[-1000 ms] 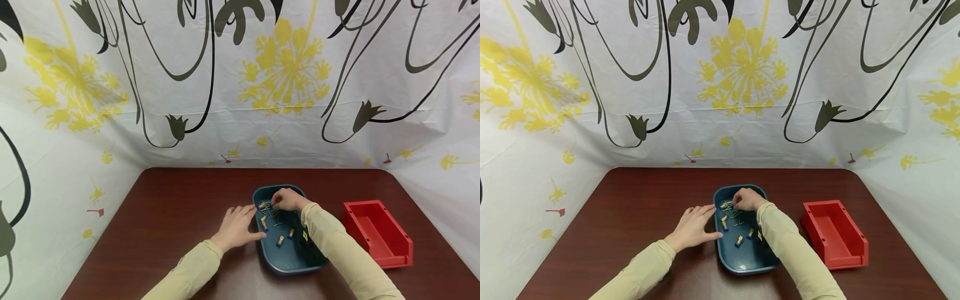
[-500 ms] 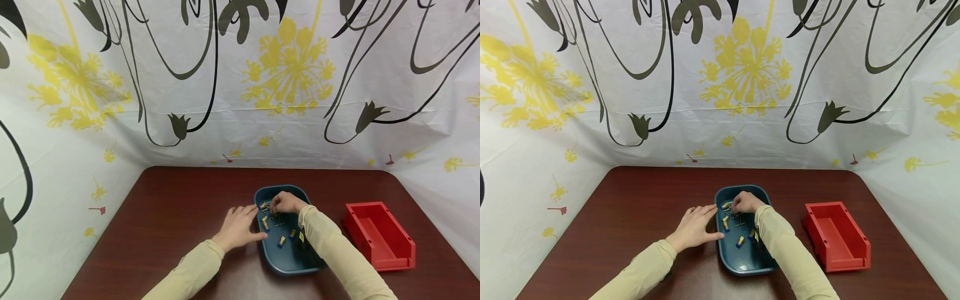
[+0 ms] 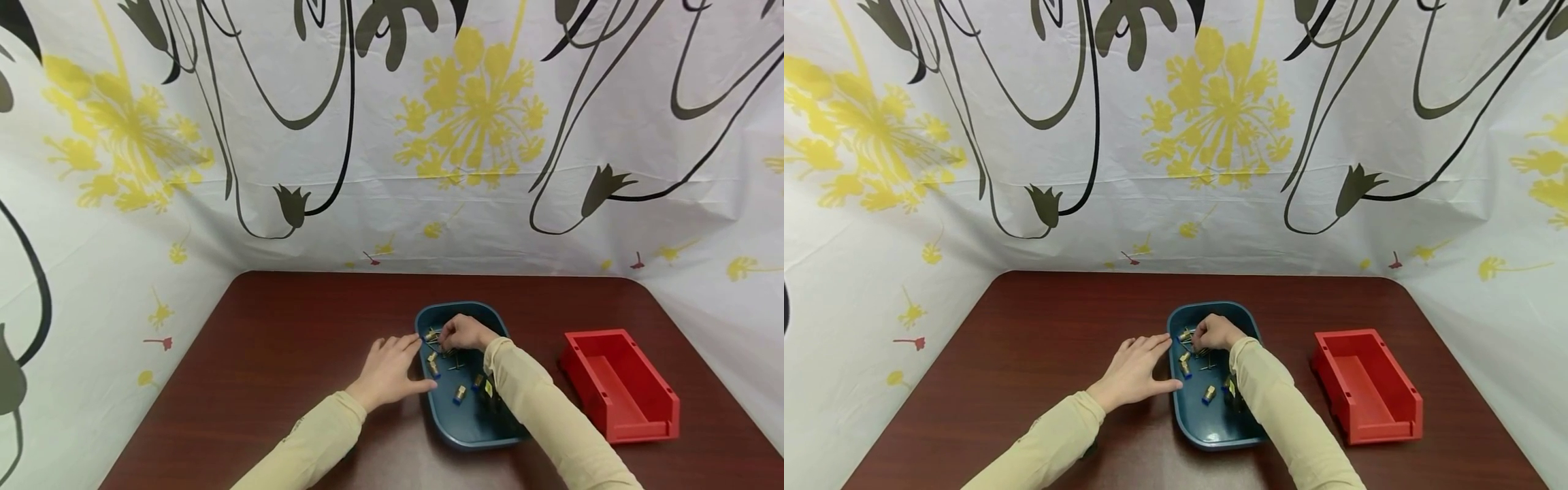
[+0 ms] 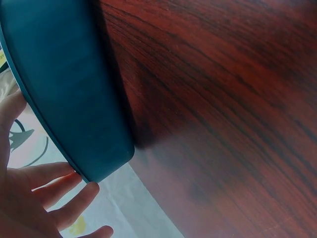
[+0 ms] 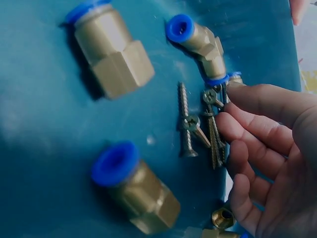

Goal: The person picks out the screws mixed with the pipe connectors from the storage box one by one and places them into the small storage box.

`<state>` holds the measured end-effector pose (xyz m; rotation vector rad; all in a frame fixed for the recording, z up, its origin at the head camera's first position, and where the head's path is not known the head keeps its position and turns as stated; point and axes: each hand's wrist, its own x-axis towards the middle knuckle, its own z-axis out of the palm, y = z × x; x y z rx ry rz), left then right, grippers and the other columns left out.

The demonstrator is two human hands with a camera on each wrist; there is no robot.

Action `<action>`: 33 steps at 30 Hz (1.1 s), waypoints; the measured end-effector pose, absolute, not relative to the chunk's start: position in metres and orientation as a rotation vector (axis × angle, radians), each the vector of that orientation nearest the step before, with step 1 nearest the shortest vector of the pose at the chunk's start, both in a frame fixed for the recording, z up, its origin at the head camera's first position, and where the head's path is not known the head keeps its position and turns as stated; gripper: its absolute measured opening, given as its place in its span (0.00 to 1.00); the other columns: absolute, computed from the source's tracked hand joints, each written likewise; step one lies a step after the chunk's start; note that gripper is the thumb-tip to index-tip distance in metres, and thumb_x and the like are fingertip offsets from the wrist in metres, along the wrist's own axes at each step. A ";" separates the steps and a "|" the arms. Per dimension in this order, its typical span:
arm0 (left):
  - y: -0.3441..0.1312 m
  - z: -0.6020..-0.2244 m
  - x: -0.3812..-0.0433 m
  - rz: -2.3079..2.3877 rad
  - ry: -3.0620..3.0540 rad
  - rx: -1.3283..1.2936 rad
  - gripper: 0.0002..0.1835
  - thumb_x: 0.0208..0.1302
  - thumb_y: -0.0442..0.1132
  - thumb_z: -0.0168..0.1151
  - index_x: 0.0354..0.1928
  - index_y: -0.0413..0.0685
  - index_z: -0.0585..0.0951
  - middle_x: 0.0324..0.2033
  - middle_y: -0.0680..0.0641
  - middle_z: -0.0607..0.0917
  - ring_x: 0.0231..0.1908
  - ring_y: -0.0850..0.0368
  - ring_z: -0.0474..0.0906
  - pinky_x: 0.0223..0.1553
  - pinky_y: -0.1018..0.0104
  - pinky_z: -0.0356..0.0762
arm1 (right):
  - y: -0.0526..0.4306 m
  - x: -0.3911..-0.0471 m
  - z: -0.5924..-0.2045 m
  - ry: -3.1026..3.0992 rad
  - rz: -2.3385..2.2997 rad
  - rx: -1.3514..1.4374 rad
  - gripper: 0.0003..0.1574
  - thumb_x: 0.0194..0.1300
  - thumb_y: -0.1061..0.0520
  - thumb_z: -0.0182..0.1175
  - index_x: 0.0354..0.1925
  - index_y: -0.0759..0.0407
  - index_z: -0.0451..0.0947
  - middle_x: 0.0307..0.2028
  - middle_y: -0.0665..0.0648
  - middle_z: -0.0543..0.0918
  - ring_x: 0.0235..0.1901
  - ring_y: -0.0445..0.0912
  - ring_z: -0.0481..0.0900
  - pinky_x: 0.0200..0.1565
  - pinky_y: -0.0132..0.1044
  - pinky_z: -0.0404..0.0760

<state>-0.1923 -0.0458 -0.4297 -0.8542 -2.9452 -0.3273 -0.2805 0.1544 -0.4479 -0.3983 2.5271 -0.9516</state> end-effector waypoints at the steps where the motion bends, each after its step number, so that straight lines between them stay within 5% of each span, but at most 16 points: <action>1: -0.046 -0.430 -0.192 -0.327 -2.945 -0.853 0.42 0.49 0.68 0.53 0.60 0.46 0.68 0.58 0.49 0.67 0.52 0.52 0.65 0.50 0.48 0.58 | 0.153 -0.280 -0.448 2.532 -0.961 -0.397 0.05 0.50 0.63 0.62 0.30 0.61 0.80 0.26 0.50 0.79 0.27 0.43 0.75 0.33 0.38 0.74; 33: -0.045 -0.432 -0.192 -0.311 -2.948 -0.845 0.42 0.49 0.68 0.52 0.60 0.46 0.68 0.58 0.49 0.67 0.53 0.52 0.65 0.50 0.47 0.58 | 0.145 -0.273 -0.457 2.628 -0.903 -0.419 0.05 0.47 0.65 0.64 0.25 0.58 0.79 0.22 0.49 0.77 0.23 0.42 0.73 0.29 0.37 0.72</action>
